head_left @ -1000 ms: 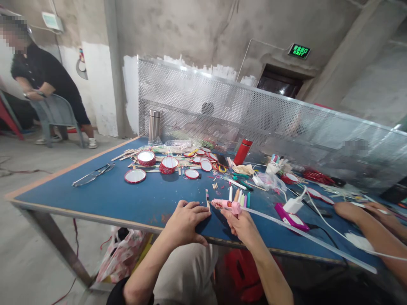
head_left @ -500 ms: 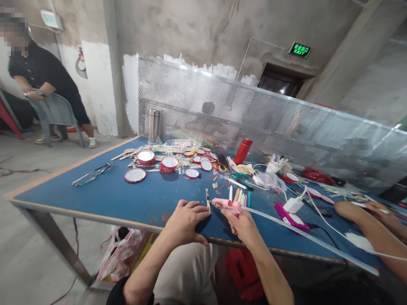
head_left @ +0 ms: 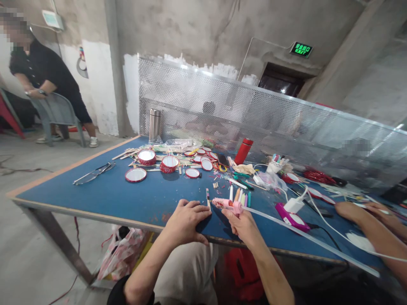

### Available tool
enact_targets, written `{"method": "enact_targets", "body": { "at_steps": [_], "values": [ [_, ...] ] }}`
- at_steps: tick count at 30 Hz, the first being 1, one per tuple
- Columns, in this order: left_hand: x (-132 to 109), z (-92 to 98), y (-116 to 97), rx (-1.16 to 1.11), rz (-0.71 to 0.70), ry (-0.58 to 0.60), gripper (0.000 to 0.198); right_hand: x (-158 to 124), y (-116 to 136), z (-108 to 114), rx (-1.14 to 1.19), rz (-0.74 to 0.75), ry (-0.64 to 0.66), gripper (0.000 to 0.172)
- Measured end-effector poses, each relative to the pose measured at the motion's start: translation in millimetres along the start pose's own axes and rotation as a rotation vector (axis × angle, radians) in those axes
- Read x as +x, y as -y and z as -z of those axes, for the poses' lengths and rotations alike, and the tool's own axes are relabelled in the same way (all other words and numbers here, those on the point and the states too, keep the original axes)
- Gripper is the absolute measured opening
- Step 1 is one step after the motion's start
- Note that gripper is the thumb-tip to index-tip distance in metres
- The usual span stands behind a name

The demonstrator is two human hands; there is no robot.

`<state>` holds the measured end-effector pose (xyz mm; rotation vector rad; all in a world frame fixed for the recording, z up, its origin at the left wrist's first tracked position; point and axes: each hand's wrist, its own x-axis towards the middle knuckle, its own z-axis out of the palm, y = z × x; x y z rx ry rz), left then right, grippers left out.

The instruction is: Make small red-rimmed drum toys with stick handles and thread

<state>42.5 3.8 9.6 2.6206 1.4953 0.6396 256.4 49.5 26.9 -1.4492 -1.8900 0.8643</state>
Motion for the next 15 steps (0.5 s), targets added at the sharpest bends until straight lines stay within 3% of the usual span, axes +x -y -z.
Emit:
{"method": "enact_targets", "body": {
  "at_steps": [15],
  "values": [
    [-0.7,0.3,-0.4,-0.015,0.005,-0.008,0.073,-8.6,2.4,4.2,0.012,0.016,0.024,0.045]
  ]
}}
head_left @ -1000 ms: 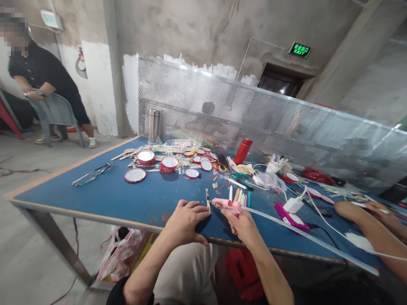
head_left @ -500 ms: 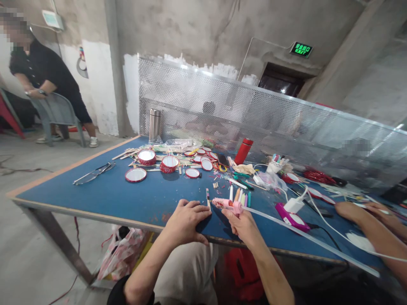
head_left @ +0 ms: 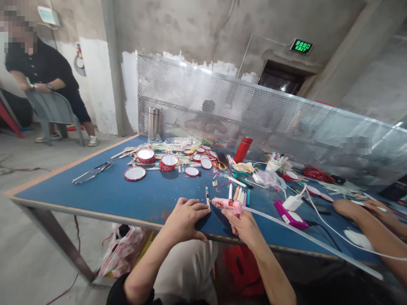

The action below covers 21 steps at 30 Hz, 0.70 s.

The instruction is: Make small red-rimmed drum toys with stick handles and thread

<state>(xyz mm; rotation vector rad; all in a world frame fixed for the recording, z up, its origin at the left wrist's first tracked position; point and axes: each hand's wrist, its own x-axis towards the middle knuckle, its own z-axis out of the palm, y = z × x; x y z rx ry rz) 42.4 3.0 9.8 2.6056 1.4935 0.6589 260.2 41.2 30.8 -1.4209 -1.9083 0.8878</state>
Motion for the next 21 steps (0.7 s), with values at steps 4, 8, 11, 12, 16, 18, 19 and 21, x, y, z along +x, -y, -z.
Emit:
{"method": "enact_targets", "body": {
  "at_steps": [4,8,11,12,16,18,19,21],
  "values": [
    [0.0,0.6,-0.2,-0.010,-0.003,-0.005,0.072,-1.8,3.9,0.9,-0.001,-0.011,-0.006,0.044],
    [-0.1,1.8,-0.9,-0.017,-0.001,-0.007,0.075,-2.0,4.3,0.8,0.005,-0.003,-0.005,0.046],
    [-0.2,2.7,-1.7,-0.019,-0.001,-0.005,0.077,-1.4,3.7,0.8,0.002,-0.003,-0.005,0.047],
    [-0.1,3.0,-1.9,-0.020,0.001,-0.004,0.077,-1.1,3.8,0.9,0.001,-0.003,-0.005,0.047],
    [0.2,4.2,-2.4,-0.029,0.003,-0.006,0.077,0.4,6.1,1.4,0.004,0.011,0.011,0.047],
    [0.3,4.7,-2.4,-0.032,0.004,-0.008,0.076,1.5,6.9,1.3,0.003,0.018,0.020,0.048],
    [0.4,4.8,-2.4,-0.033,0.005,-0.008,0.076,2.3,6.7,1.0,-0.002,0.017,0.023,0.048],
    [0.4,4.8,-2.6,-0.032,0.008,-0.007,0.076,4.2,4.6,-0.1,-0.011,0.009,0.026,0.048]
  ]
}}
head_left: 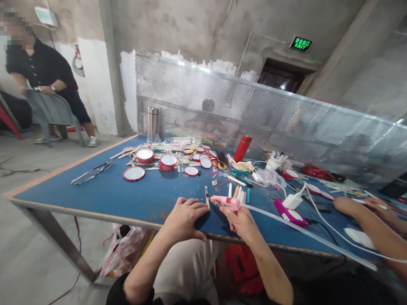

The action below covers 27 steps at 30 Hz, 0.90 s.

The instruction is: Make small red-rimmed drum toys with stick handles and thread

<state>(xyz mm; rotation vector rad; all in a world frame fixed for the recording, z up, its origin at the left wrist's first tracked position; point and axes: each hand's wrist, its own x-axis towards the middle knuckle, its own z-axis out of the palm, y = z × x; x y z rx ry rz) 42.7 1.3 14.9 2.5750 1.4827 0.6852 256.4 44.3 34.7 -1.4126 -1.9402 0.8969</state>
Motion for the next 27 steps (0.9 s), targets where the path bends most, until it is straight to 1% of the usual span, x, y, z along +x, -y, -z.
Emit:
{"method": "enact_targets", "body": {
  "at_steps": [6,9,18,27],
  "values": [
    [0.1,-0.3,-0.8,-0.001,0.002,0.003,0.075,5.9,-11.3,-2.8,-0.002,0.008,0.010,0.045],
    [0.3,0.1,-0.3,-0.007,0.000,0.003,0.076,7.5,-13.5,-2.8,0.001,0.007,0.011,0.047],
    [0.3,-0.5,-0.4,-0.006,-0.002,-0.008,0.076,5.7,-9.6,-1.5,-0.003,0.003,0.019,0.047],
    [0.5,-1.4,1.2,-0.002,-0.012,-0.017,0.076,-6.2,-5.6,2.4,-0.004,-0.031,0.010,0.049]
  ]
}}
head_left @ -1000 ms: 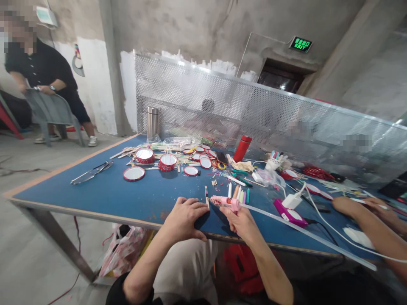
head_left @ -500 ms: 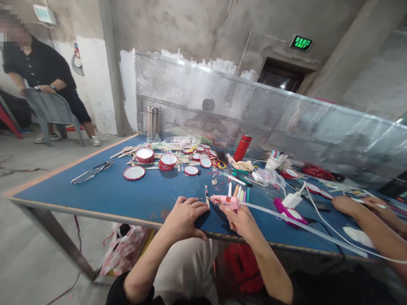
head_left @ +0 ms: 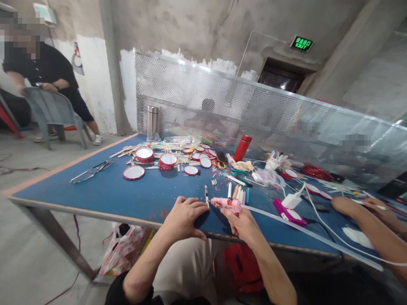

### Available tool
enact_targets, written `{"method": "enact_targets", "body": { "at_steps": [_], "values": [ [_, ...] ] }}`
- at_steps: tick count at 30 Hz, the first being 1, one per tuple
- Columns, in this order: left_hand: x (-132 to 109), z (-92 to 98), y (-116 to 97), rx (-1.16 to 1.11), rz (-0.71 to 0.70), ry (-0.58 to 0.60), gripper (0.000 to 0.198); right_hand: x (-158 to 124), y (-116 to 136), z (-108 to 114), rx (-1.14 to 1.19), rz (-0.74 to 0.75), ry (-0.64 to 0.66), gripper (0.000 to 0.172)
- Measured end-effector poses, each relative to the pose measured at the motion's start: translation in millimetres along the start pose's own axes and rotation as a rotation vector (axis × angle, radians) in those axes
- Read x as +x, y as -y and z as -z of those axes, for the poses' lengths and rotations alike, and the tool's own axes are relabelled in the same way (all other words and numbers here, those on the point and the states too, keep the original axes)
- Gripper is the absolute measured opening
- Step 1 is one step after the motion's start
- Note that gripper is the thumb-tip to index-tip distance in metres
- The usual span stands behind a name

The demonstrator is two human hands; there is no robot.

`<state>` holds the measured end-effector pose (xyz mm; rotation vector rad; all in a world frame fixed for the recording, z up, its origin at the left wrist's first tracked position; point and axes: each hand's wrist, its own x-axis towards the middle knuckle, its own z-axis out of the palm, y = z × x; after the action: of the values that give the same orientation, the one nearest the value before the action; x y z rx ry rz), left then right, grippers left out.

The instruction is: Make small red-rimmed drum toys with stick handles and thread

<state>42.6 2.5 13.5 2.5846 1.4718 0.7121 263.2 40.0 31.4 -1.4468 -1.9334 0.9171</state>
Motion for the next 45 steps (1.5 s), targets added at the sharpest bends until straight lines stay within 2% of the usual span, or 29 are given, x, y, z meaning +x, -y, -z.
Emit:
{"method": "enact_targets", "body": {
  "at_steps": [7,20,33,45],
  "values": [
    [-1.2,0.0,-0.5,0.003,-0.002,-0.009,0.075,-0.2,5.2,-3.4,0.041,-0.009,-0.027,0.052],
    [-0.8,1.0,-2.0,-0.003,0.018,0.015,0.075,5.5,6.7,-5.7,-0.016,0.020,-0.022,0.043],
    [-0.7,1.4,-2.3,-0.007,0.013,0.010,0.075,5.3,5.3,-6.1,-0.056,0.016,-0.034,0.044],
    [-0.5,1.4,-2.2,0.000,0.021,0.017,0.076,-0.3,7.4,-3.7,-0.048,0.022,-0.020,0.037]
  ]
}}
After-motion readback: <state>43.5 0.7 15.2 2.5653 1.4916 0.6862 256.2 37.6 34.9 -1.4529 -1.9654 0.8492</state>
